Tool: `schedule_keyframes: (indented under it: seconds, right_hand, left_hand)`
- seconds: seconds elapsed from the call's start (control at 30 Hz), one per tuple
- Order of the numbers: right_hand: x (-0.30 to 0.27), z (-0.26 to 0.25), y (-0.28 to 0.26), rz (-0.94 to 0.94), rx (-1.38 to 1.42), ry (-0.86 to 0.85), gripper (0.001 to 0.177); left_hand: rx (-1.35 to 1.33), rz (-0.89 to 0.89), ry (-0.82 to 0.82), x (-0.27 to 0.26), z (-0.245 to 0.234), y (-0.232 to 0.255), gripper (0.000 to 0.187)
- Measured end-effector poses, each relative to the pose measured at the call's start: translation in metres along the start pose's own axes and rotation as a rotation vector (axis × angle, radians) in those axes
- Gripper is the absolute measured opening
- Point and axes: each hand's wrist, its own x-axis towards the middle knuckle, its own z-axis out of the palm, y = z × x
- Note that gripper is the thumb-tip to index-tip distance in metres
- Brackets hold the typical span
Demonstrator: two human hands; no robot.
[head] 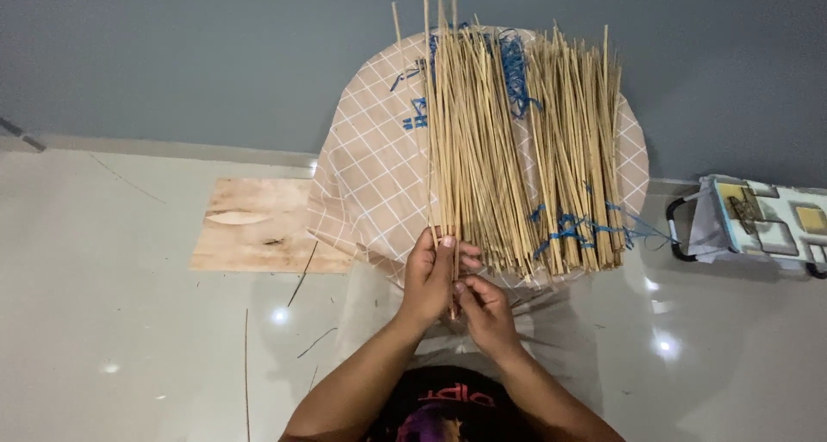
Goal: Gathering thin bamboo sticks into bundles and tying them with blue plastic string.
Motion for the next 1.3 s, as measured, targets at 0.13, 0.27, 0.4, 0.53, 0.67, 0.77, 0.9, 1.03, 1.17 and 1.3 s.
schedule_keyframes:
  seconds: [0.13,0.27,0.4,0.53,0.67,0.77,0.9,1.03,1.17,1.3]
  right_hand:
    - [0.000,0.003,-0.015,-0.023,-0.102,-0.008,0.021]
    - [-0.002,0.014,-0.039,-0.053,-0.269,-0.014,0.016]
    - [-0.003,0.011,-0.034,-0.091,-0.323,-0.076,0.031]
    - [0.002,-0.002,-0.025,-0.012,-0.229,-0.064,0.026]
    - [0.006,-0.016,-0.036,-0.133,0.035,-0.085,0.005]
    - [0.010,-0.026,-0.036,-0.078,0.167,-0.092,0.012]
    - [0.013,-0.030,-0.030,0.031,0.321,-0.061,0.030]
    - [0.013,-0.029,-0.038,0.069,0.376,-0.033,0.036]
    - [0.020,-0.016,-0.056,0.090,0.527,-0.015,0.055]
    - [0.007,-0.016,-0.055,0.051,0.321,0.080,0.038]
  left_hand:
    - [0.026,0.007,0.019,0.003,-0.003,-0.006,0.024]
    - [0.002,0.004,0.050,0.007,-0.012,-0.017,0.027]
    - [0.042,0.031,0.075,0.008,-0.010,0.012,0.030]
    - [0.038,0.159,0.001,0.006,-0.019,0.022,0.027]
    - [0.027,0.122,0.060,0.005,-0.023,0.016,0.025]
    - [0.046,0.124,0.008,0.000,-0.018,0.019,0.025]
    - [0.139,0.100,-0.021,-0.005,-0.010,0.024,0.026]
    - [0.184,0.112,-0.041,-0.011,-0.002,0.029,0.029]
    - [0.140,0.076,-0.021,-0.009,0.001,0.036,0.023]
    - [0.083,0.137,0.036,-0.013,0.007,0.015,0.021]
